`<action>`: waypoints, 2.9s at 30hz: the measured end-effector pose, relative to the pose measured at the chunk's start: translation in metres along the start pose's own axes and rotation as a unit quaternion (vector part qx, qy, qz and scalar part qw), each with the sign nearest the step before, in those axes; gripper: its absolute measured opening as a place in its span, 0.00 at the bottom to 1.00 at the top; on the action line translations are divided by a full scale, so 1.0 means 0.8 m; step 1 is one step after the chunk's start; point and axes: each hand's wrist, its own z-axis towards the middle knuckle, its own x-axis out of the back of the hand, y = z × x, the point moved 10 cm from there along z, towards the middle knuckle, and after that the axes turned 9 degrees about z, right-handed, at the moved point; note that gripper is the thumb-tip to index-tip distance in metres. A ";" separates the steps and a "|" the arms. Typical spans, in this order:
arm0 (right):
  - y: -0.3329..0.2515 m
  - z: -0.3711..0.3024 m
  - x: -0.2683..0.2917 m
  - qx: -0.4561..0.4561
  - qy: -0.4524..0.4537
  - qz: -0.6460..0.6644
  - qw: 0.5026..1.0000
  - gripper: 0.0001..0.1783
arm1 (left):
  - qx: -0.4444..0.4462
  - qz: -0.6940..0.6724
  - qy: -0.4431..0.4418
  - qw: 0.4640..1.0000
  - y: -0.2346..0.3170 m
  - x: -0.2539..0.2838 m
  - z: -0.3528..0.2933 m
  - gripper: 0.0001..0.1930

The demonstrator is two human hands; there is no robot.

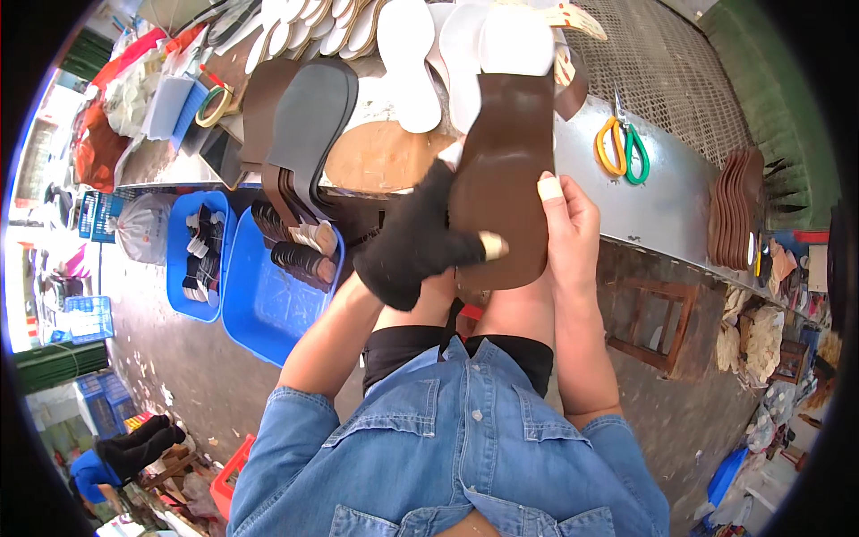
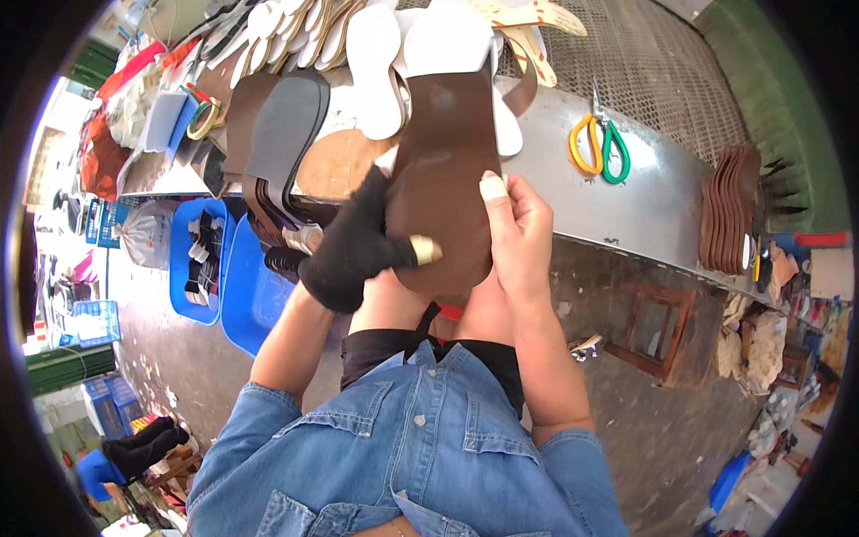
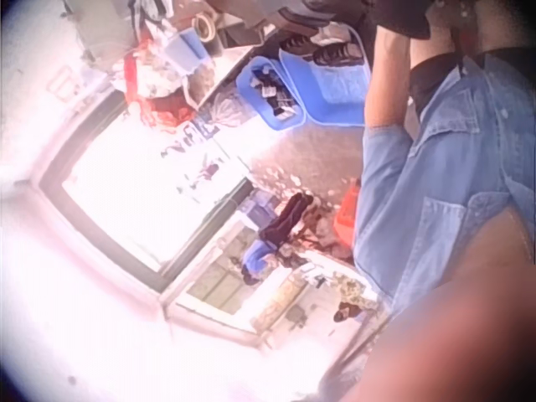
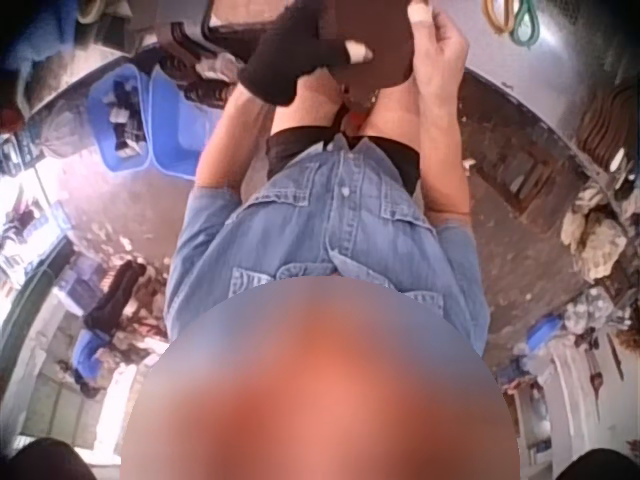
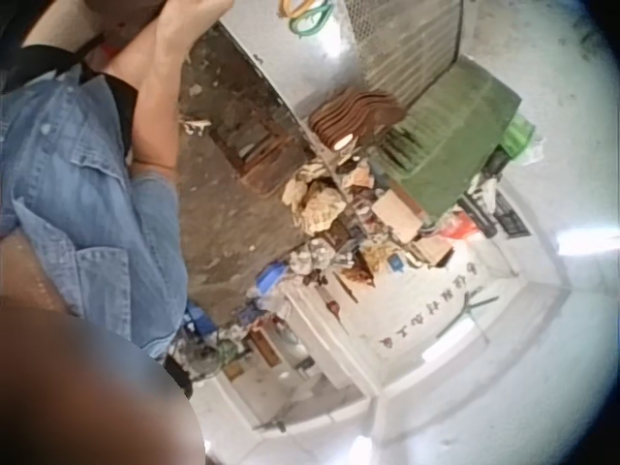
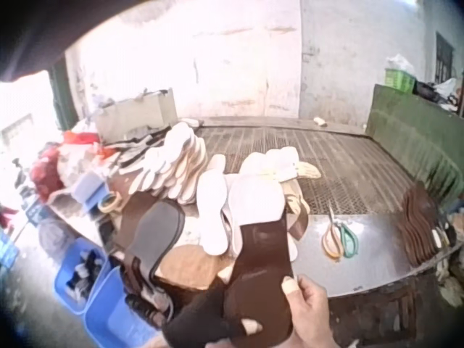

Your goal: The recorder is seen assembling a shoe by applying glue and stitching components.

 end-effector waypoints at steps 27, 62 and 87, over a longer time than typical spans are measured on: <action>-0.092 0.009 -0.013 0.169 -0.108 0.093 0.975 0.18 | 0.107 0.036 -0.133 0.985 0.016 -0.003 0.012 0.33; -0.145 -0.009 0.034 0.325 -0.018 0.023 0.945 0.09 | 0.001 0.279 -0.217 0.935 0.059 -0.052 -0.018 0.22; -0.111 -0.019 -0.053 0.146 -0.168 0.088 0.971 0.09 | 0.236 -0.401 0.033 0.885 0.002 -0.012 0.026 0.20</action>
